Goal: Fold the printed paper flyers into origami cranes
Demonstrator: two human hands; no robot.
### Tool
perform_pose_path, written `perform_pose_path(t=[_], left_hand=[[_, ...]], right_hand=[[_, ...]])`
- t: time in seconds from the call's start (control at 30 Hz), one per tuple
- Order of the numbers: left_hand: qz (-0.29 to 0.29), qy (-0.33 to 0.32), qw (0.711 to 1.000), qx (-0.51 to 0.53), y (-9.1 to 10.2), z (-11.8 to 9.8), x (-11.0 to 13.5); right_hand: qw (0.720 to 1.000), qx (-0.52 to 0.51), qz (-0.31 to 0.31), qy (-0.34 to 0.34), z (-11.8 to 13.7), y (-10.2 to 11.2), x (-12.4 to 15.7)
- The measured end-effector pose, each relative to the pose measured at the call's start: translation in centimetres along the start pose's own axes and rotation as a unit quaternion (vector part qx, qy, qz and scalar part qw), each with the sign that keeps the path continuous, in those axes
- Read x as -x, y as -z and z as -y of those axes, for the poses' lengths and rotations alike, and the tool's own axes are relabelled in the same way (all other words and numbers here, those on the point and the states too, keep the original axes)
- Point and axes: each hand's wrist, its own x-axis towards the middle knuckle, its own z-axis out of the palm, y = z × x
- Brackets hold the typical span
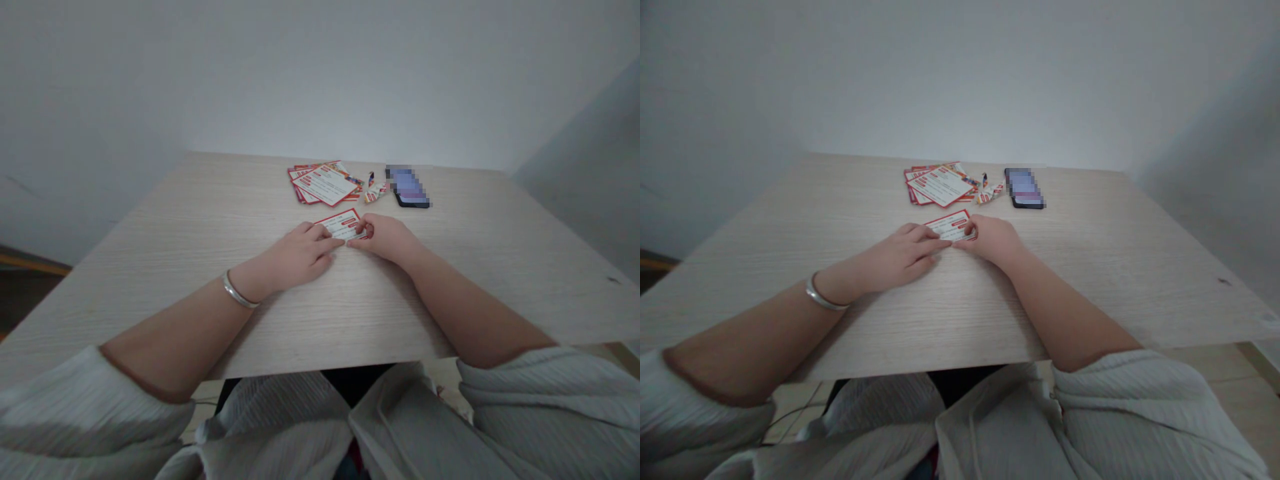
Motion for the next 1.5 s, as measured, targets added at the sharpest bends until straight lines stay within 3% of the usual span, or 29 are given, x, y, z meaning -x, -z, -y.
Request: perform_pose_path(t=[0.23,0.83,1.13,1.23,1.33,1.4,1.5], left_hand=[[0.004,0.008,1.000,-0.015,0.2,-0.2,0.0],[-0.005,0.017,1.000,-0.022,0.6,-0.9,-0.3],[-0.013,0.019,0.999,-0.034,0.2,-0.6,-0.2],[-0.014,0.021,0.999,-0.045,0.3,-0.7,-0.3],[-0.010,0.039,0.997,-0.061,0.6,-1.0,-0.4],[-0.011,0.050,0.996,-0.073,0.8,-1.2,-0.5],[-0.022,0.049,0.996,-0.074,0.8,-1.2,-0.7]], right_hand=[[0.993,0.006,0.102,-0.061,-1.3,2.6,0.3],[0.981,0.082,0.174,-0.028,-3.4,5.3,0.6],[0.976,-0.023,0.218,-0.004,-5.2,5.6,0.6],[0.985,-0.041,0.163,-0.027,-5.4,5.2,0.4],[0.996,-0.063,0.004,-0.056,-4.2,4.0,0.3],[0.996,-0.076,-0.045,0.026,-3.0,3.0,0.4],[0.977,-0.010,-0.012,0.214,-1.1,1.9,0.8]])
